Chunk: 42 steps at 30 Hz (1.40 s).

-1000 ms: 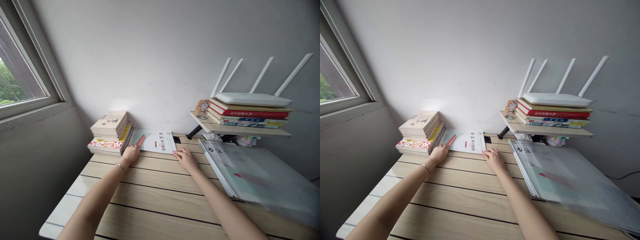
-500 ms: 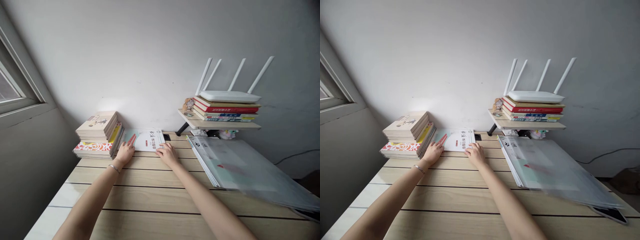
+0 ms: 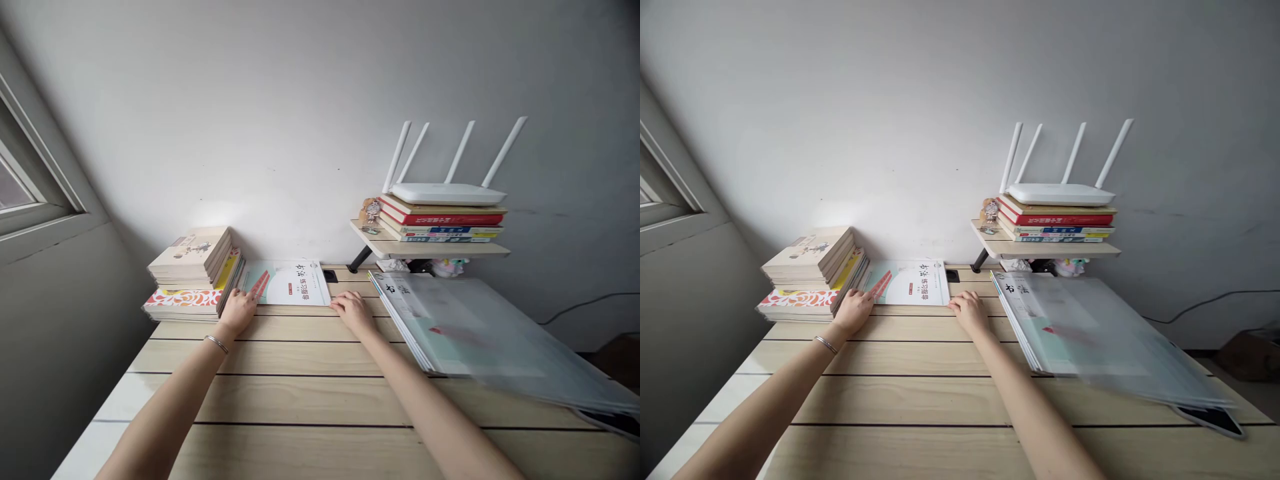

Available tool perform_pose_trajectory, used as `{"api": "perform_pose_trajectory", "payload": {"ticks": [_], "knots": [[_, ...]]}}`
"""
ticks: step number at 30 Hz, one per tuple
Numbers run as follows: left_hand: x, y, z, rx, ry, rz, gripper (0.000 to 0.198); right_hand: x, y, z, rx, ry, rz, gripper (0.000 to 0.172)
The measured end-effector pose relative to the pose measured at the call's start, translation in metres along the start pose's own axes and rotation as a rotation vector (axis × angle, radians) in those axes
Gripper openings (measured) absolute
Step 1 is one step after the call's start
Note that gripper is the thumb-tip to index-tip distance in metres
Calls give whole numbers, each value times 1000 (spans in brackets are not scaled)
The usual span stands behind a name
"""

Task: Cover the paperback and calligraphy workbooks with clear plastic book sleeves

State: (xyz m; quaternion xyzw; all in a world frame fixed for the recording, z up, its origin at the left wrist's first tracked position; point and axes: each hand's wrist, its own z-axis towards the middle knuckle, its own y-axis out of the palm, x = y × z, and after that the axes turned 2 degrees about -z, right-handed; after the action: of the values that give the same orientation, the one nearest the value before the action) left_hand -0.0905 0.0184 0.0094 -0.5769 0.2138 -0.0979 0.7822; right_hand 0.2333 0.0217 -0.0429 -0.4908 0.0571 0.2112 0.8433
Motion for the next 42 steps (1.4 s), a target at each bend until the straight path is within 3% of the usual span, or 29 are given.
{"api": "perform_pose_trajectory", "payload": {"ticks": [4, 7, 11, 15, 18, 21, 25, 28, 32, 34, 36, 38, 41, 42], "knots": [[16, -3, -3, 13, -80, 18, 41, 2, 3, 1, 3, -5, 46, 14], [44, -1, -14, 15, -123, -8, 44, 6, 4, -1, 33, 10, 81, 19], [91, 4, -45, -120, 2, -281, 46, 4, 7, -21, 87, 21, 99, 35], [115, 4, -73, -81, 82, -400, 57, -4, 5, -46, 110, -10, 207, 31], [116, 1, -79, -67, 62, -436, 57, -9, -1, -40, 36, 326, 442, 33], [115, -3, -77, -70, 47, -463, 57, -12, -5, -7, -96, 703, 572, 29], [114, -7, -78, -63, 37, -512, 56, -22, -2, 43, -296, 905, 630, 28], [113, -6, -79, -41, 3, -625, 52, -33, -2, 64, -389, 1028, 665, 32], [108, -7, -68, 41, -211, -1041, 39, -44, -8, 74, -405, 1105, 757, 33], [105, -13, -55, 30, -463, -1395, 31, -50, -14, 71, -402, 1102, 845, 34], [105, -20, -37, -79, -747, -1774, 31, -60, -23, 60, -396, 1073, 951, 28], [108, -28, -20, -187, -914, -2002, 34, -72, -35, 36, -386, 1031, 1049, 17], [118, -34, -5, -189, -921, -2026, 27, -87, -53, -23, -413, 971, 1146, 10], [121, -35, -4, -174, -913, -2009, 25, -87, -59, -43, -476, 957, 1162, 6]]}}
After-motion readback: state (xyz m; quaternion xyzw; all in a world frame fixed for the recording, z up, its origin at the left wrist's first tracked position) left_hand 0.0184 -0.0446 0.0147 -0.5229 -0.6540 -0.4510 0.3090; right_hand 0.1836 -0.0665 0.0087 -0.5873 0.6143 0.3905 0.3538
